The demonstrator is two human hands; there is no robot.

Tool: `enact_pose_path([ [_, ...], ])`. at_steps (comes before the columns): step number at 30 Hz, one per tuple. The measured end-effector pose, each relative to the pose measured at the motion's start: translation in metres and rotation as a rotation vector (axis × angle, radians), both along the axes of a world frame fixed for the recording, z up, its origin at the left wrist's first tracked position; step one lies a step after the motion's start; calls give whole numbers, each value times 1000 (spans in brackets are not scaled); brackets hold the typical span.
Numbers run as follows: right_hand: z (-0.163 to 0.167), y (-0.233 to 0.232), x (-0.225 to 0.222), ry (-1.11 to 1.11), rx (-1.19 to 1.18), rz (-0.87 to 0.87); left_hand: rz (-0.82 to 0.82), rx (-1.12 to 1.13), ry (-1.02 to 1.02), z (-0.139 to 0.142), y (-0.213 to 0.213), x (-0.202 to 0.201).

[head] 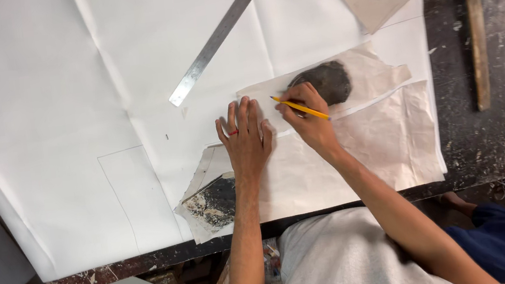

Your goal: The person traces the outline of a paper pattern onto a larger sheet of white paper using a pencil. They hold the pattern in place with a stone weight and use a ruler to draw straight lines. The traced pattern is then lifted to reveal the completed outline.

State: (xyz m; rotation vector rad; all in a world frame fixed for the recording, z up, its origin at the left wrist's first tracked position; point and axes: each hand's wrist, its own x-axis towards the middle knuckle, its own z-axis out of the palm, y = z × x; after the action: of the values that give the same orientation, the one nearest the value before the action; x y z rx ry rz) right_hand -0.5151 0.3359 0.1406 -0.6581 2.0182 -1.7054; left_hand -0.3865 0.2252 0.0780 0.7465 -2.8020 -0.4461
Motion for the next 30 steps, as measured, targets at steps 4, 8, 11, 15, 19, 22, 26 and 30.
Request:
enact_pose_path([
  [4,-13,-43,11,80,48,-14,-12,-7,-9,0,-12,7],
  [8,-28,-62,24,-44,19,-143,-28,-4,-8,-5,-21,9],
  [11,-36,-65,31,51,63,-170,-67,30,-6,-7,-31,10],
  [15,-44,-66,34,232,51,-169,-182,-2,55,-4,-54,13],
  [19,-48,-71,37,89,-5,-212,-237,20,43,-5,-69,15],
  [22,-53,-75,40,54,-57,-210,-226,42,68,-11,-70,17],
  [26,-59,-76,44,70,-25,-231,-226,111,211,-21,-69,20],
  [30,-60,-76,45,205,5,-198,-228,120,204,-25,-70,23],
])
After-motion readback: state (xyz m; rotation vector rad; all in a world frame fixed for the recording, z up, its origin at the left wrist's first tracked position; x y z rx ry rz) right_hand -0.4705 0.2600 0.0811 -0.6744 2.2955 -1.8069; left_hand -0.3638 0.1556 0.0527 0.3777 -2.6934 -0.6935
